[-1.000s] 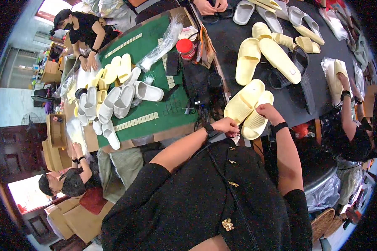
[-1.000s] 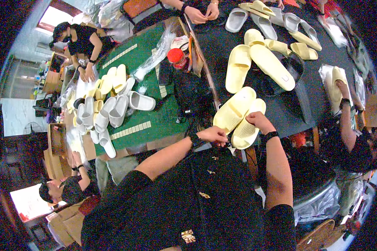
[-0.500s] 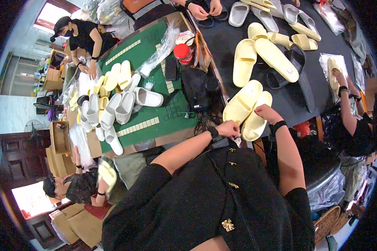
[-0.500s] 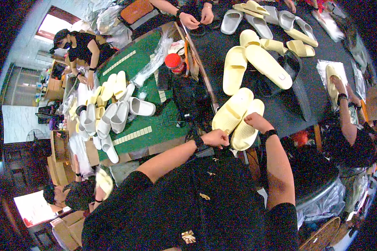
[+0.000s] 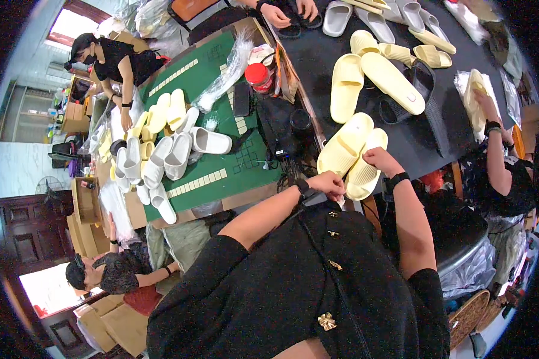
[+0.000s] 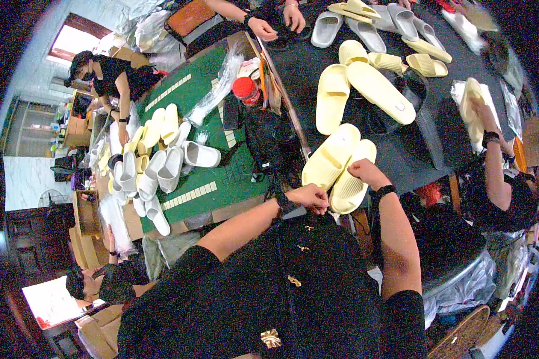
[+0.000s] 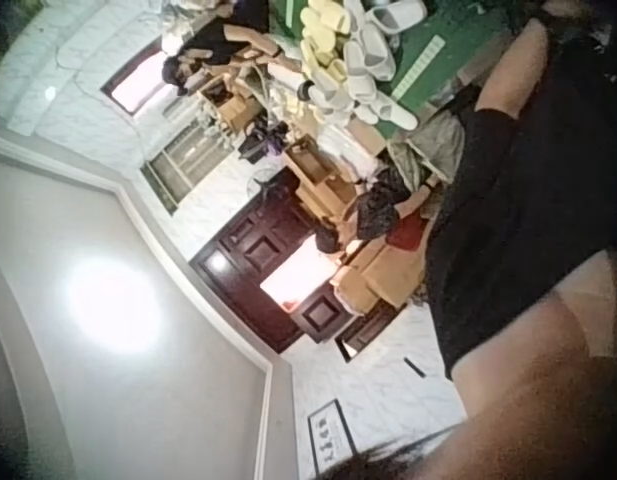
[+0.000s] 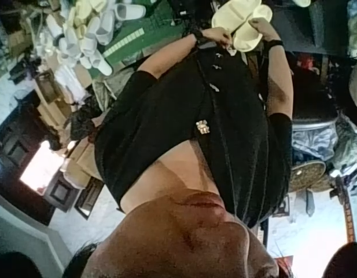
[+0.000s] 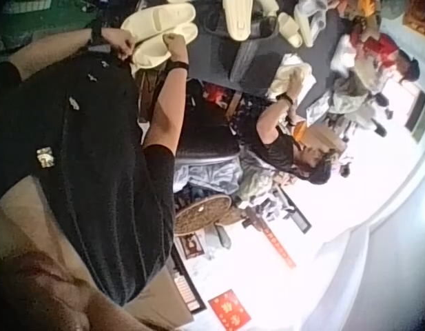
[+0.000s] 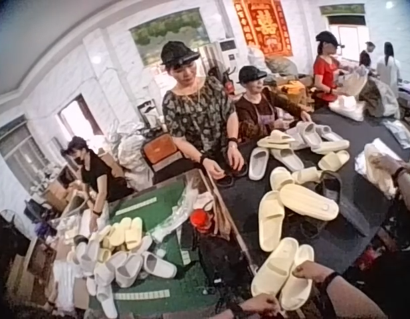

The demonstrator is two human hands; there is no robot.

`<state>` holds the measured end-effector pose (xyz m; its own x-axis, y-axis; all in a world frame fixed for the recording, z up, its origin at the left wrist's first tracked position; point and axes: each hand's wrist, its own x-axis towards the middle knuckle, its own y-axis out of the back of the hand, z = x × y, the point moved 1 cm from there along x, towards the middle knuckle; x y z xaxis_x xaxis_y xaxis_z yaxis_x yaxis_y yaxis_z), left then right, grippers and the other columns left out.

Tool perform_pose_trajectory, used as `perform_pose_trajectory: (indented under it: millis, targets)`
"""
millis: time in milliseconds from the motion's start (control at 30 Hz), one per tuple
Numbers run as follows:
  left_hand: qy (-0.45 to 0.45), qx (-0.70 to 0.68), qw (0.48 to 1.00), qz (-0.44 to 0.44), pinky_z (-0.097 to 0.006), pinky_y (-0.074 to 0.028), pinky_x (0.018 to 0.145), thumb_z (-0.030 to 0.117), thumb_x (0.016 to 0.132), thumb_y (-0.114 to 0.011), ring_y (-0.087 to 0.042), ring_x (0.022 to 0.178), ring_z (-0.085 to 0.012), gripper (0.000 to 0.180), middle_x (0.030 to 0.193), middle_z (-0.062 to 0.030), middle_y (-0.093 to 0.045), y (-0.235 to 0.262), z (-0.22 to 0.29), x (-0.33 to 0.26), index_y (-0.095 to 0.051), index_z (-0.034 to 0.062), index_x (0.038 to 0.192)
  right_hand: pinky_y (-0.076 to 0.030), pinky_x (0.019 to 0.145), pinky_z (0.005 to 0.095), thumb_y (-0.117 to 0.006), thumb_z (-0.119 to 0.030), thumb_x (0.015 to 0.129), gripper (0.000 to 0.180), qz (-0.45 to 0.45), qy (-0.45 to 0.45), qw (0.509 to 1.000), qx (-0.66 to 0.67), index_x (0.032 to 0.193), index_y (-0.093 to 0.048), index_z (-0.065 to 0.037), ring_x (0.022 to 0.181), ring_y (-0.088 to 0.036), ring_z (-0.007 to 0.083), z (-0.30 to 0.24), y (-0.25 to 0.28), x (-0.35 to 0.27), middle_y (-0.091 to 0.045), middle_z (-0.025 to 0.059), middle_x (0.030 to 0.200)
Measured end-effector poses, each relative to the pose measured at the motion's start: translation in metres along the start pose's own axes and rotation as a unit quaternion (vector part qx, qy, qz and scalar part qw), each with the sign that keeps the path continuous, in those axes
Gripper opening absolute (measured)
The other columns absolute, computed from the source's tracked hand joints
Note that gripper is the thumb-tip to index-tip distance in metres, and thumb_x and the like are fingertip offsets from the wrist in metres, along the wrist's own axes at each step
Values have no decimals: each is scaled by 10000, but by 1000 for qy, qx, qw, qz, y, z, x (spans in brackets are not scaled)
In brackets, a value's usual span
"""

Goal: Assembling, inspecting, and organizing various shoe components in a factory setting.

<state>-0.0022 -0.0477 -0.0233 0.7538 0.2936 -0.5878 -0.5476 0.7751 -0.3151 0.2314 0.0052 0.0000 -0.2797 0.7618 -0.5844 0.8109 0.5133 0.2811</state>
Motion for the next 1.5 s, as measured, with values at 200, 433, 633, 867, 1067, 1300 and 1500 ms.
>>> perform_pose_trajectory:
  millis: [200, 433, 633, 867, 1067, 1300, 1500]
  targets:
    - [-31, -248, 967, 43, -233, -502, 646, 127, 878, -581, -601, 726, -141, 117, 805, -72, -620, 0, 23, -19, -569, 10, 884, -494, 626, 311, -558, -49, 821, 173, 276, 162, 941, -108, 983, -606, -10, 664, -596, 145, -47, -2, -30, -655, 71, 819]
    - [-74, -426, 901, 9, -256, -526, 696, 102, 888, -556, -607, 761, -157, 152, 876, -88, -617, 20, 8, 1, -554, -25, 972, -502, 620, 272, -525, 0, 824, 281, -2, 155, 984, 84, 1102, -563, -9, 672, -583, 104, -40, -58, -51, -627, 58, 923]
    - [-101, -383, 918, -13, -243, -506, 698, 132, 897, -550, -598, 789, -144, 197, 899, -109, -637, 25, 7, 2, -578, -35, 998, -446, 556, 256, -565, -101, 836, 149, 41, 124, 991, 26, 898, -599, 30, 582, -522, 88, -29, -69, -61, -580, 38, 655]
    - [-88, -313, 946, 8, -210, -470, 596, 184, 865, -613, -586, 717, -107, 232, 885, -55, -632, 16, 6, 0, -592, 18, 1026, -438, 524, 242, -571, -130, 852, 153, 172, 114, 975, 81, 805, -621, 7, 563, -520, 65, -14, -44, -95, -577, 14, 624]
    - [-40, -400, 915, 2, -235, -474, 632, 165, 882, -584, -584, 794, -116, 202, 920, -36, -631, 21, 10, -6, -593, 25, 1027, -442, 525, 245, -554, -134, 866, 162, 212, 147, 965, 49, 874, -637, 6, 550, -524, 84, -40, -54, -103, -596, 24, 643]
    - [-45, -445, 894, 26, -259, -434, 602, 152, 866, -593, -548, 733, -148, 140, 874, -52, -604, 18, 24, 10, -588, 47, 958, -433, 512, 225, -537, -126, 890, 164, 208, 126, 960, 142, 813, -583, 11, 557, -537, 76, -43, -58, -94, -587, 32, 648]
    - [-67, -488, 870, 31, -249, -443, 668, 142, 879, -576, -552, 809, -157, 132, 885, -36, -586, 18, 14, 23, -578, 55, 978, -447, 545, 235, -624, -141, 829, 153, 245, 142, 950, 127, 772, -604, -1, 614, -584, 85, -67, -60, -100, -625, 38, 674]
